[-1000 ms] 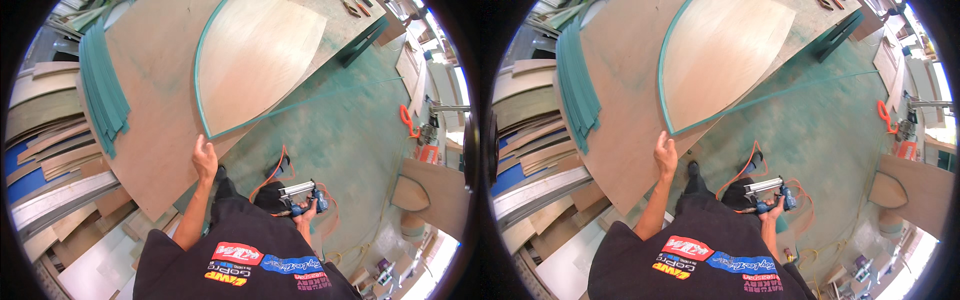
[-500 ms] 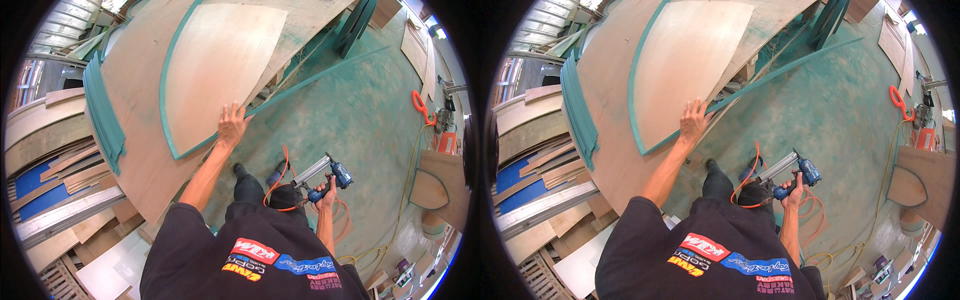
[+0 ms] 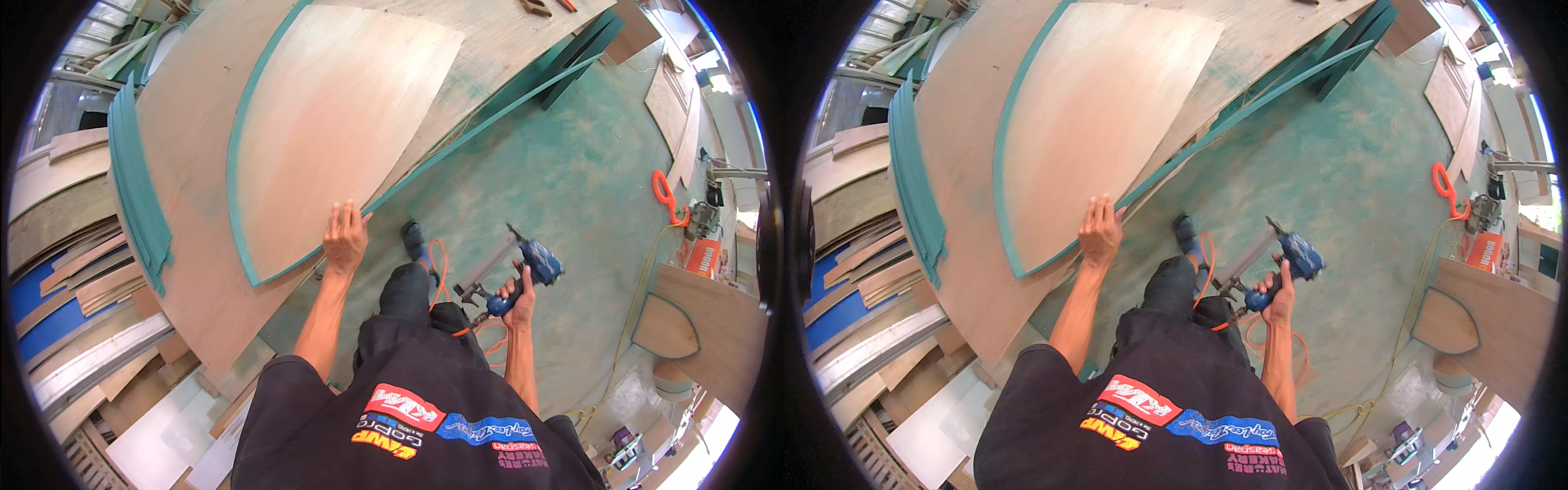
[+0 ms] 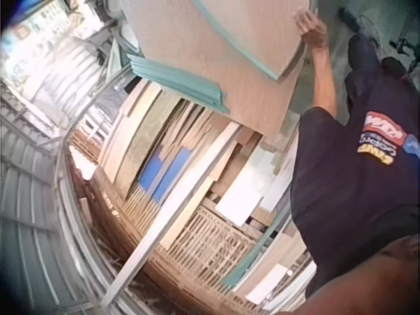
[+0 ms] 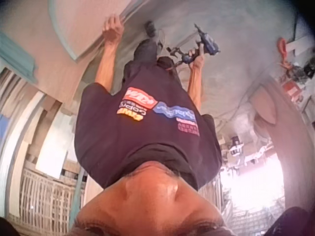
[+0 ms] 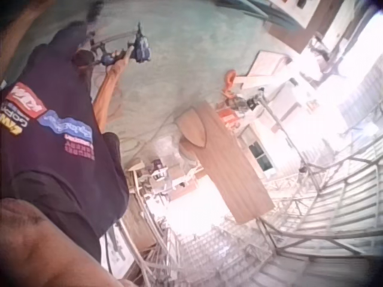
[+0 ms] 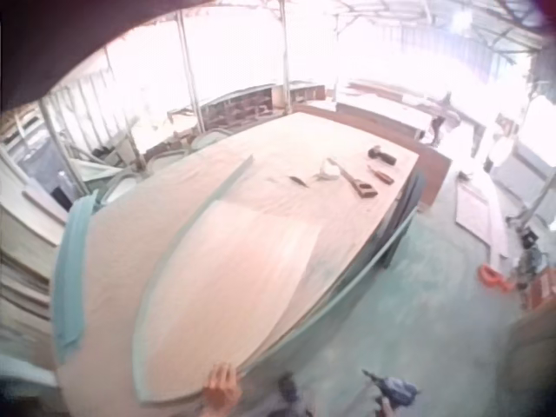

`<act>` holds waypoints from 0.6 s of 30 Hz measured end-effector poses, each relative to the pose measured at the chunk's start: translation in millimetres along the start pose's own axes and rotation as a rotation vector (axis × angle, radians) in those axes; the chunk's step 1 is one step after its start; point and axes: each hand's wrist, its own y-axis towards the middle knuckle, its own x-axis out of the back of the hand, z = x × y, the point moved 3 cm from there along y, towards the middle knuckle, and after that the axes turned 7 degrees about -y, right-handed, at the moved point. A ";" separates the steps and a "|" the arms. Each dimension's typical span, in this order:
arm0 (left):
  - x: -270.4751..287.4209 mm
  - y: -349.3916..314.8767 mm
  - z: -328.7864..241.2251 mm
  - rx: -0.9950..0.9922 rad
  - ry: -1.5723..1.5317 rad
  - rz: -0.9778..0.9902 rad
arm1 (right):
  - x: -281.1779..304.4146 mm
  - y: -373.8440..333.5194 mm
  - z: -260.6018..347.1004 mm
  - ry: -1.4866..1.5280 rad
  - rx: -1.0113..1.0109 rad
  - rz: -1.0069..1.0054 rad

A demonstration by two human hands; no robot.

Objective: The person uses a pneumatic nail gun to attach a flexible strip of wood to a board and then uses a hand saw to cut through the board along the edge of the strip.

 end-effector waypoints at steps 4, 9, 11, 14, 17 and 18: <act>5.4 -4.0 2.7 0.022 0.009 0.002 | -86.0 46.4 69.8 -0.279 0.046 0.027; 11.5 4.1 -4.0 0.012 -0.015 0.022 | -166.8 106.5 141.8 -0.551 0.176 -0.019; 11.6 6.3 -5.4 0.019 -0.018 0.015 | -176.5 125.5 152.6 -0.681 0.205 0.001; 11.7 5.2 -5.3 0.061 -0.050 -0.029 | -189.3 139.8 157.5 -0.685 0.222 0.066; 9.7 3.9 -5.5 0.151 -0.045 -0.002 | -206.1 151.2 158.9 -0.685 0.228 0.113; 8.2 5.9 -6.1 0.162 -0.027 -0.013 | -211.1 158.3 161.4 -0.697 0.229 0.129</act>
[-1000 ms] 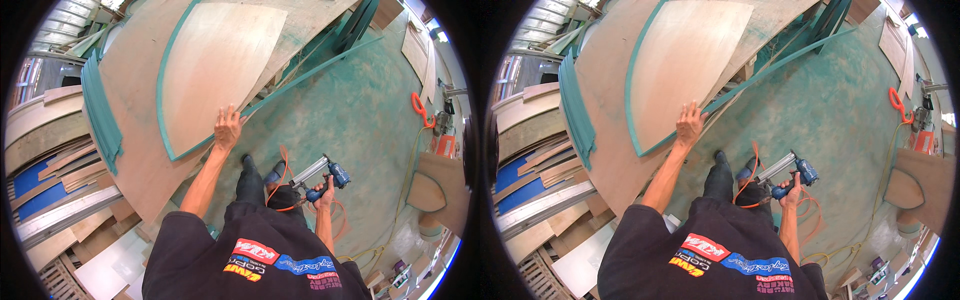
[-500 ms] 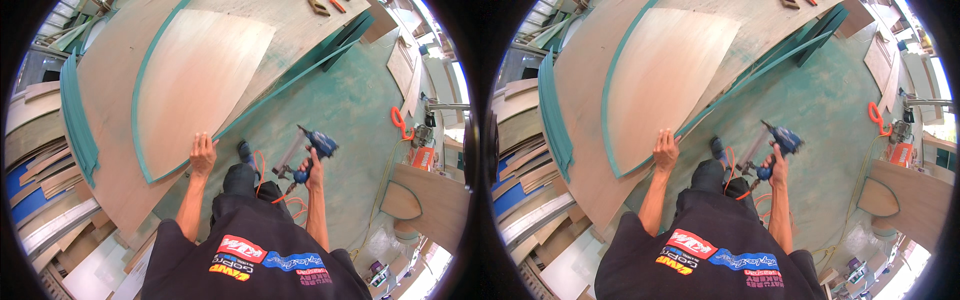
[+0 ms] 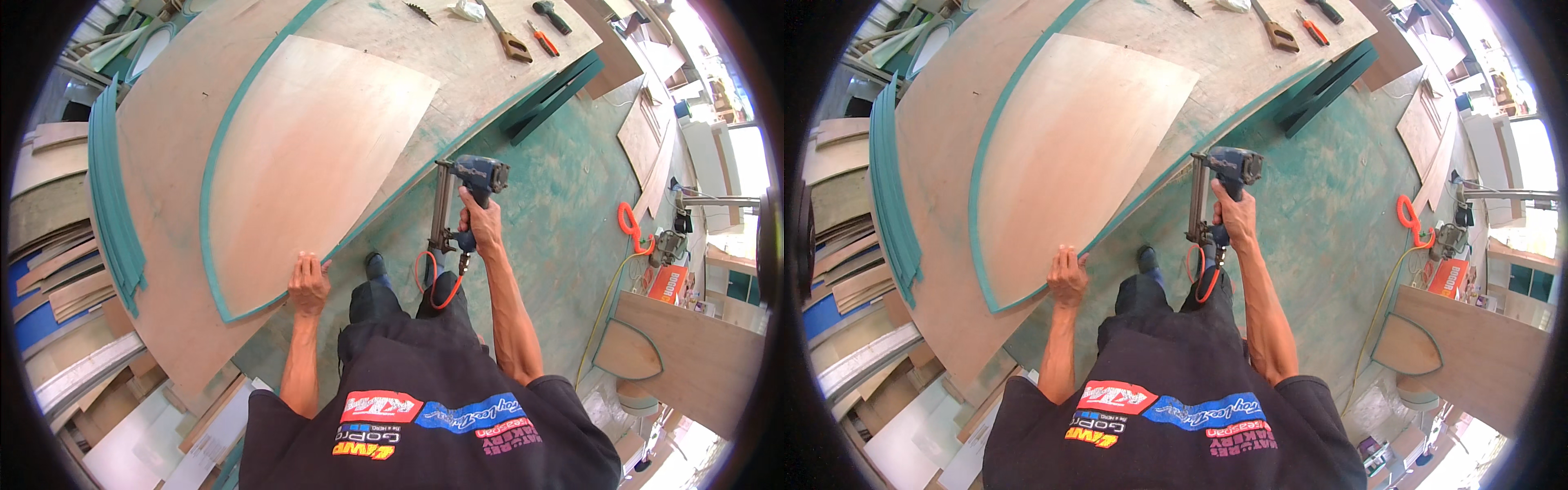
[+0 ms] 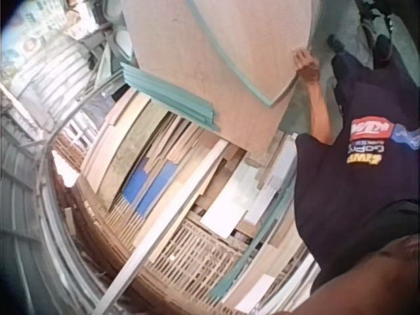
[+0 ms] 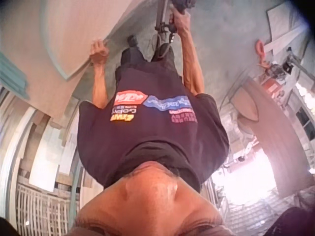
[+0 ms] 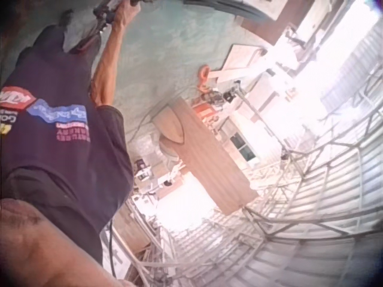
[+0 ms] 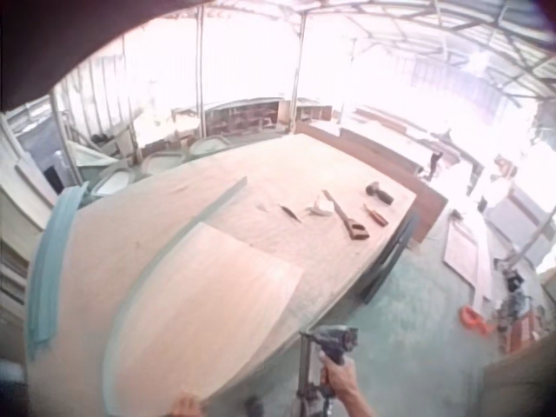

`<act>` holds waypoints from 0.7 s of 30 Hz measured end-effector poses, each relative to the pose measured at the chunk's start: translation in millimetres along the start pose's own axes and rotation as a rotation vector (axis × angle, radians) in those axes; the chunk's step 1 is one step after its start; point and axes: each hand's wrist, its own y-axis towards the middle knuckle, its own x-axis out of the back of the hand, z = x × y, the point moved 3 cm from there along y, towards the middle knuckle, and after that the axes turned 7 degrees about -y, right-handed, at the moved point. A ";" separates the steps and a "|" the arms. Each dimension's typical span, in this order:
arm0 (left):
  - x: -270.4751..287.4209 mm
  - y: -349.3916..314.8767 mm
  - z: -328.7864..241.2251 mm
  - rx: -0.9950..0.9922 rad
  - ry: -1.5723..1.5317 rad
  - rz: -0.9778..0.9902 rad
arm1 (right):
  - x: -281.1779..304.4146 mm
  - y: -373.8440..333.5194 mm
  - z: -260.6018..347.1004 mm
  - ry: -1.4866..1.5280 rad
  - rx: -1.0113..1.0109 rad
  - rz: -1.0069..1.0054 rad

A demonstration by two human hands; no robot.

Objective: The person uses a pneumatic nail gun to attach a flexible strip of wood to a board and then uses a hand saw to cut through the board along the edge of the strip.

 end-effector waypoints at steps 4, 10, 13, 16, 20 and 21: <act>-1.3 0.5 -2.5 0.052 0.068 0.002 | -6.9 13.4 -0.3 -0.061 0.011 0.061; -3.9 21.3 -9.4 0.211 0.061 0.239 | -10.0 47.1 0.7 -0.216 0.081 0.159; -12.2 63.8 -34.6 0.114 -0.028 0.223 | -8.6 55.0 4.2 -0.304 0.126 0.163; -33.6 111.5 -63.8 -0.003 -0.037 0.179 | -7.6 64.8 18.3 -0.356 0.077 0.256; -46.9 109.2 -70.6 0.031 -0.034 0.198 | -14.1 72.4 45.6 -0.454 0.241 0.280; -52.8 108.8 -69.7 0.038 -0.043 0.198 | -17.3 75.2 52.2 -0.487 0.325 0.270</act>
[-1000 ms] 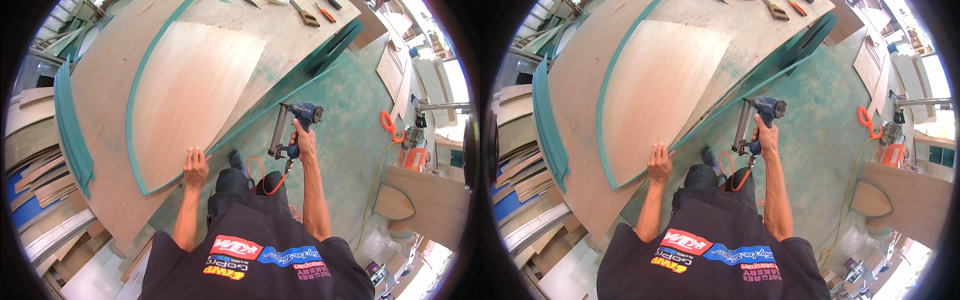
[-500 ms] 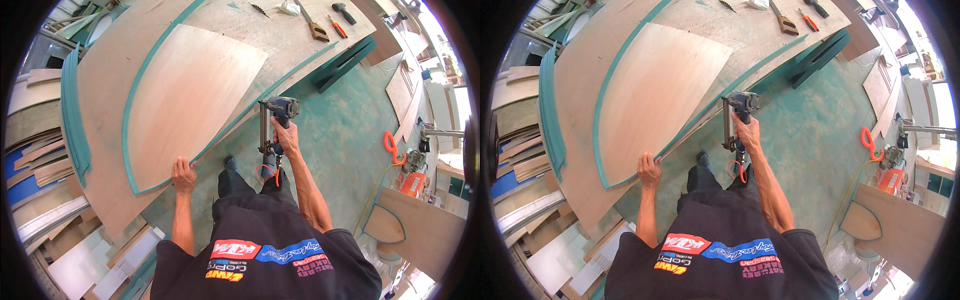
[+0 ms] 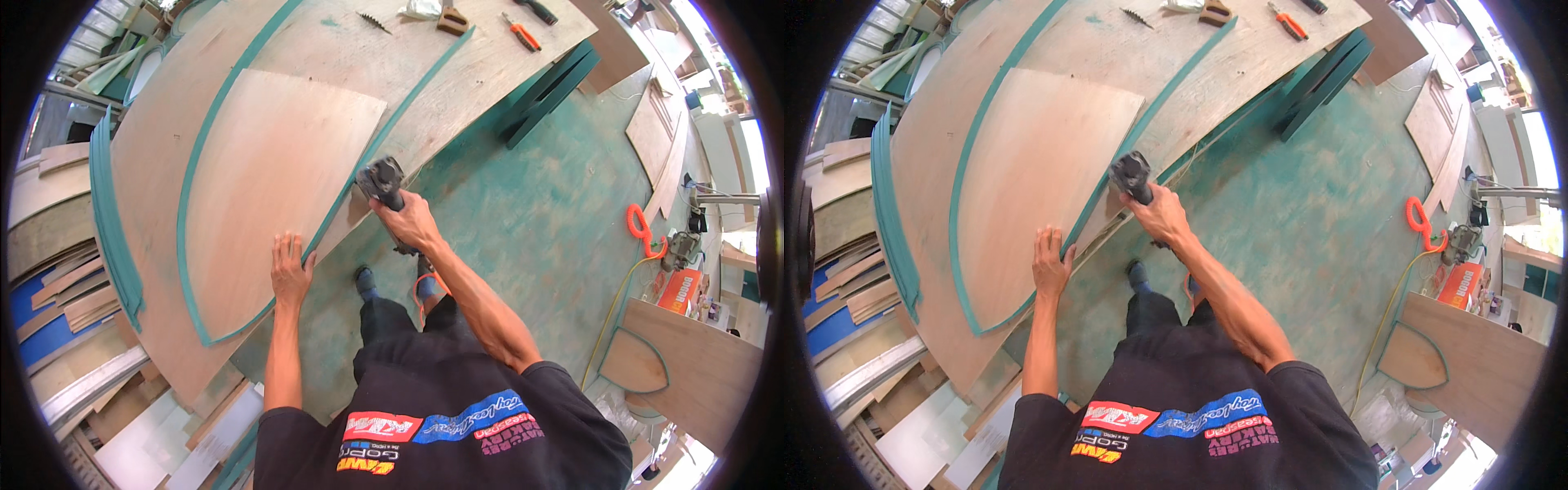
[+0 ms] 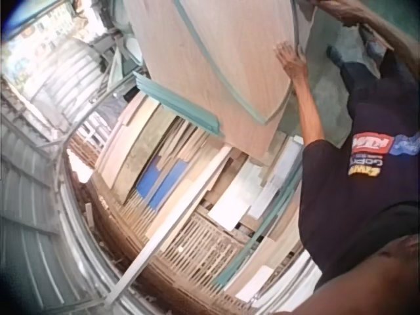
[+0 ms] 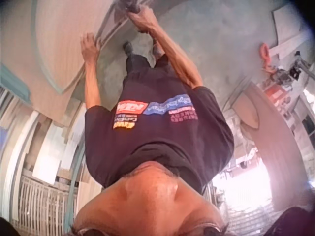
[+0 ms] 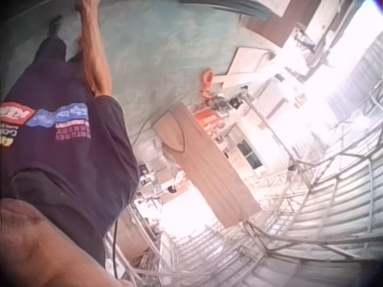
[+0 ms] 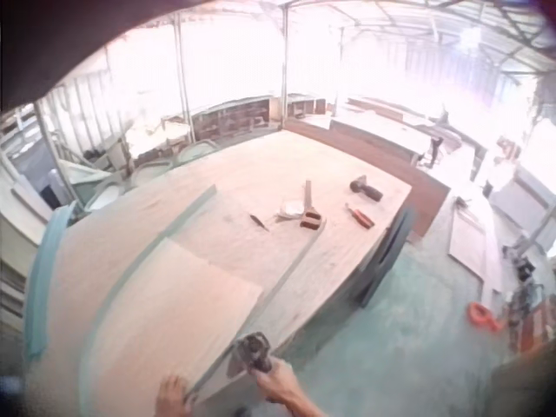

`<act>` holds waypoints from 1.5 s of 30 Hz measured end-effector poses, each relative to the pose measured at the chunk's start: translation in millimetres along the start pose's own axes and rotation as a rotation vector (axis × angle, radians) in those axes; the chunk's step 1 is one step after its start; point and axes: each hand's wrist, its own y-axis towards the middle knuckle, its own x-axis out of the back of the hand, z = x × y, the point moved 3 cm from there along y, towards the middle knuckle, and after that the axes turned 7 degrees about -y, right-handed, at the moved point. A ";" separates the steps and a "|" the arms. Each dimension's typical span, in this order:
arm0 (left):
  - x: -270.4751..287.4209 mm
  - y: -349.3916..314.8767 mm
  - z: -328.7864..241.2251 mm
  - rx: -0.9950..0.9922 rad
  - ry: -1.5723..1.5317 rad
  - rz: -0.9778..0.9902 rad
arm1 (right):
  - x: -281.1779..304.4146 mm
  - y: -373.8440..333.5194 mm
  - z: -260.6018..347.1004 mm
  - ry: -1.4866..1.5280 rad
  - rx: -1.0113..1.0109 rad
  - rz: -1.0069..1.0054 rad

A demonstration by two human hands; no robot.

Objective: The person uses a pneumatic nail gun to attach a flexible strip of wood to a board and then uses a hand saw to cut through the board along the edge of the strip.

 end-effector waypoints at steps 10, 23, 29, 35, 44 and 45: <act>8.5 22.2 -4.0 -0.049 0.149 0.046 | -2.3 22.5 -9.1 0.243 -0.230 0.221; 5.8 14.5 -6.3 -0.066 0.150 0.038 | -68.7 -53.7 -57.8 1.160 -0.495 0.248; 2.6 23.8 -21.4 -0.023 0.187 0.143 | -105.6 -94.9 -57.4 1.276 -0.470 0.179; -3.4 52.1 -35.1 -0.249 0.077 0.051 | -115.4 -101.5 -58.7 1.304 -0.432 0.059; -10.8 50.5 -44.4 -0.313 0.102 0.030 | -120.4 -111.0 -57.3 1.345 -0.387 -0.019; -9.1 50.2 -45.3 -0.307 0.105 0.029 | -121.1 -112.0 -56.6 1.354 -0.386 -0.023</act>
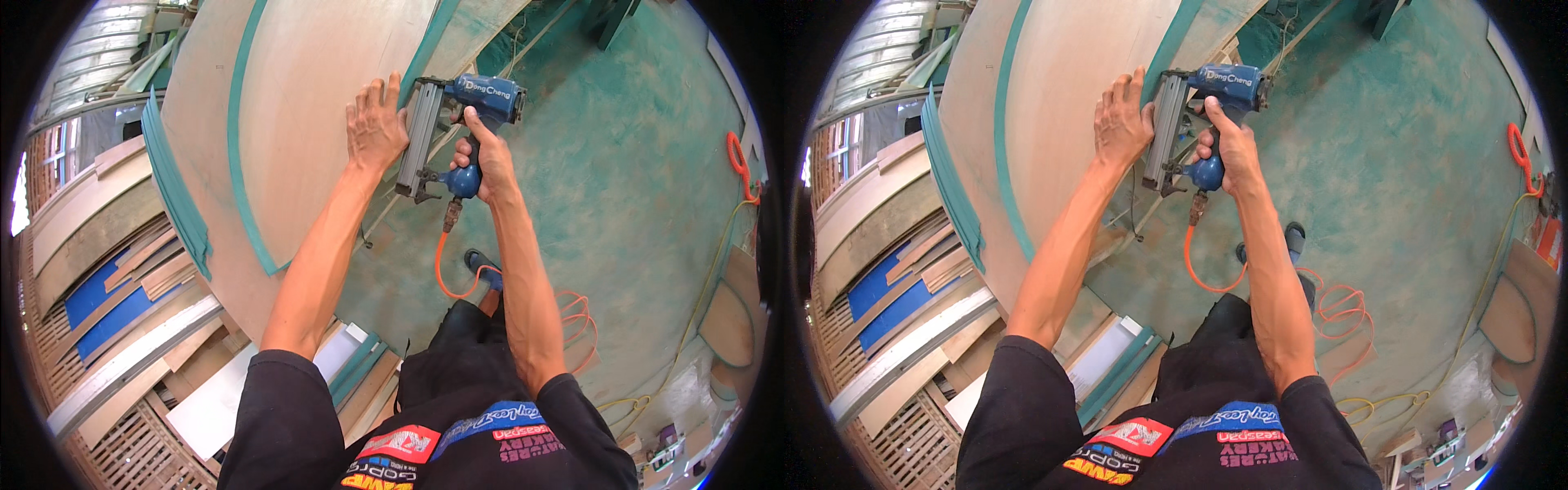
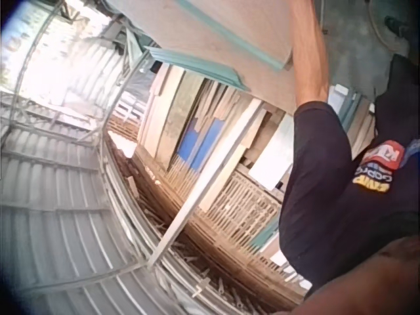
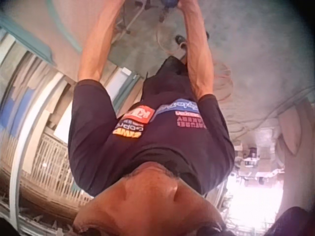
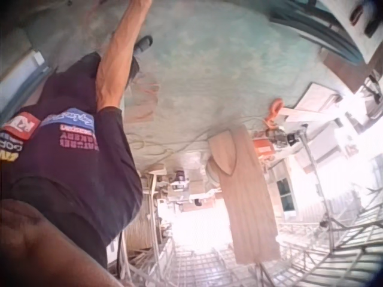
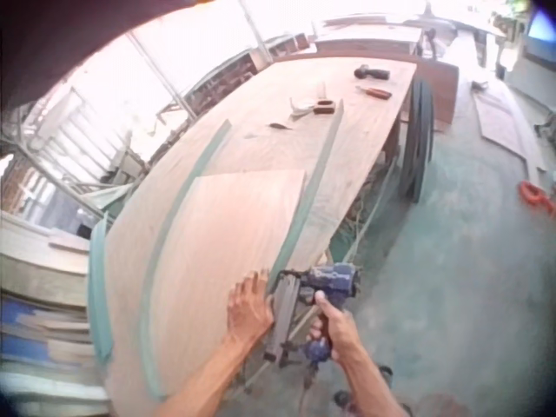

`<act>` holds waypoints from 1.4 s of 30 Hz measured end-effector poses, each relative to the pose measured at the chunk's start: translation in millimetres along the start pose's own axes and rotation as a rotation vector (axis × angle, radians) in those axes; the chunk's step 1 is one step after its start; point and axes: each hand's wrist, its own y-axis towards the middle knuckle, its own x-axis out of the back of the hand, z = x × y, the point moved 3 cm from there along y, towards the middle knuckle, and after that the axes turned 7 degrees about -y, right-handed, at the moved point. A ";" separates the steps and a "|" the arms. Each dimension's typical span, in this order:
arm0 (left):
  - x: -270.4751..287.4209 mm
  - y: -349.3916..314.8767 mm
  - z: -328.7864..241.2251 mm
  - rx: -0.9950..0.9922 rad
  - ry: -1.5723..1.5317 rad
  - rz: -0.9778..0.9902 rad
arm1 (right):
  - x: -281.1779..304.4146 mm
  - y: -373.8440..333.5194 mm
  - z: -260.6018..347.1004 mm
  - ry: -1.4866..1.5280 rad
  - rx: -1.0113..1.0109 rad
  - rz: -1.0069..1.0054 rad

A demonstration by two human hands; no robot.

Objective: The person uses a pneumatic nail gun to attach a flexible strip of wood to a board and then uses a hand saw to cut through the board along the edge of the strip.

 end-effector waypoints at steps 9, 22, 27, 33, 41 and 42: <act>-3.8 4.3 7.8 0.000 -0.048 0.052 | -1.9 6.3 -0.3 -0.022 -0.004 -0.034; -2.6 -0.7 9.3 0.007 -0.121 0.014 | -0.9 10.9 9.9 -0.103 -0.127 -0.013; -2.4 -0.4 14.4 0.147 -0.287 -0.012 | 1.1 10.2 12.0 -0.094 -0.129 -0.016; -2.3 0.2 17.8 0.296 -0.252 -0.065 | 1.8 12.3 11.0 -0.081 -0.152 -0.005; -5.6 6.1 14.8 0.314 -0.177 -0.049 | -6.3 9.0 0.8 0.016 -0.120 -0.072; -4.8 7.1 15.5 0.329 -0.175 -0.046 | -7.4 8.8 0.9 0.006 -0.108 -0.079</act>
